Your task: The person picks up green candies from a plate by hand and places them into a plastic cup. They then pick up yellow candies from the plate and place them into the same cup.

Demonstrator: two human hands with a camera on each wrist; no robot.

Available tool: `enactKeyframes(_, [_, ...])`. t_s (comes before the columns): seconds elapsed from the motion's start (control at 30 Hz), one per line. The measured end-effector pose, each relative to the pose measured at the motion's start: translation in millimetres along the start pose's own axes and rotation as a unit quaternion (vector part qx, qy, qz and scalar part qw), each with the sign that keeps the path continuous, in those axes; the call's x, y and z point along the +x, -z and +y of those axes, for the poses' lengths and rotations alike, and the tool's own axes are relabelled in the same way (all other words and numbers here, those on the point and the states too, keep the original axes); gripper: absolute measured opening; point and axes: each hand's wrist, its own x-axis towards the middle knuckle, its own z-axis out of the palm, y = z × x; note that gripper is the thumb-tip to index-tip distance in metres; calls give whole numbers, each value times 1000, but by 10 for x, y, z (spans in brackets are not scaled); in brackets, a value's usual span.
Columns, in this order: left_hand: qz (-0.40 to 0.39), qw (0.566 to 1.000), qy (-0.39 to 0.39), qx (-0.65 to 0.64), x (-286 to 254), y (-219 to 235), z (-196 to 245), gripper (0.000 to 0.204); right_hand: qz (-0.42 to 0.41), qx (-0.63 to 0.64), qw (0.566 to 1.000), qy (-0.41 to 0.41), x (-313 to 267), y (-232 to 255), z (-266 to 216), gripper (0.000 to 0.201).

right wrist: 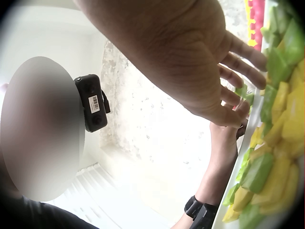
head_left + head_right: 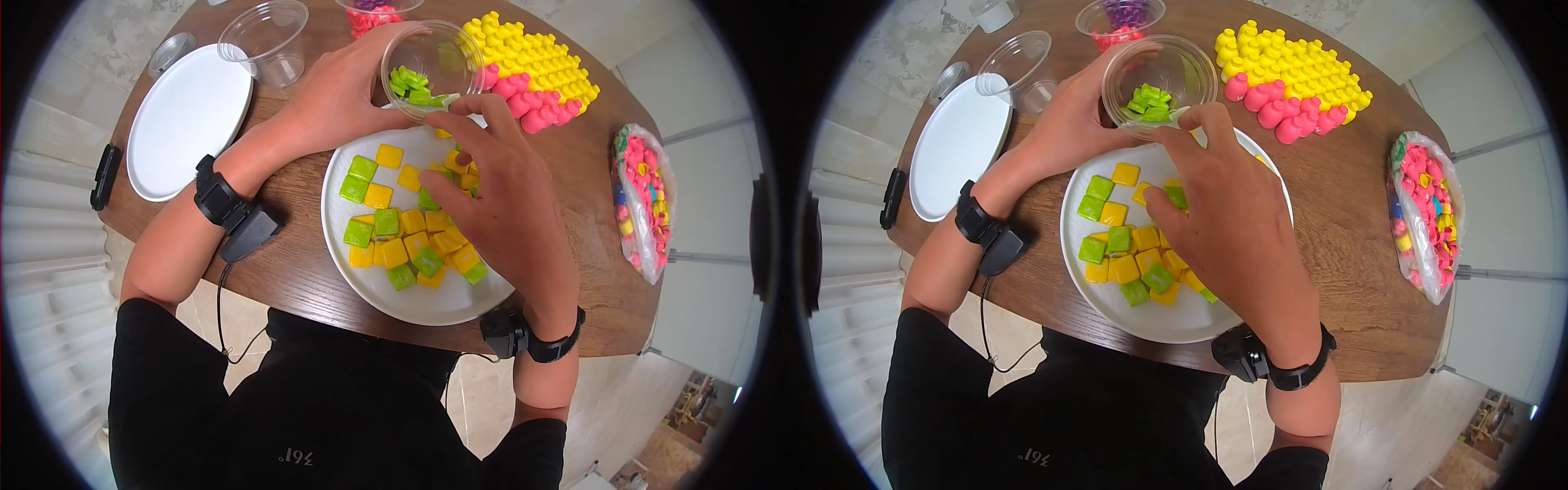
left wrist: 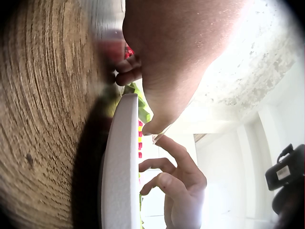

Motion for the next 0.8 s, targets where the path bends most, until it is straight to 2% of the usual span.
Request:
enactKeyframes(0.07, [56,995,-74,20,8,-42,-76,89,1,0,1000,0,1,-1,-2,43])
enactKeyframes(0.2, [47,997,-61,15,5,-11,-20,89,0,0,1000,-2,-1,-2,-2,42])
enactKeyframes(0.27, [-3,1000,2,-1,1,27,49,93,0,-1,1000,-2,0,-2,0,42])
enactKeyframes(0.5, [-2,1000,2,3,3,13,19,94,-3,-4,1000,-1,0,4,-3,42])
enactKeyframes(0.57, [44,997,-61,18,9,-23,-48,89,-4,-4,1000,-1,-2,6,-4,42])
enactKeyframes(0.8, [55,995,-80,36,9,-33,-76,89,-5,-4,1000,-4,1,4,-9,43])
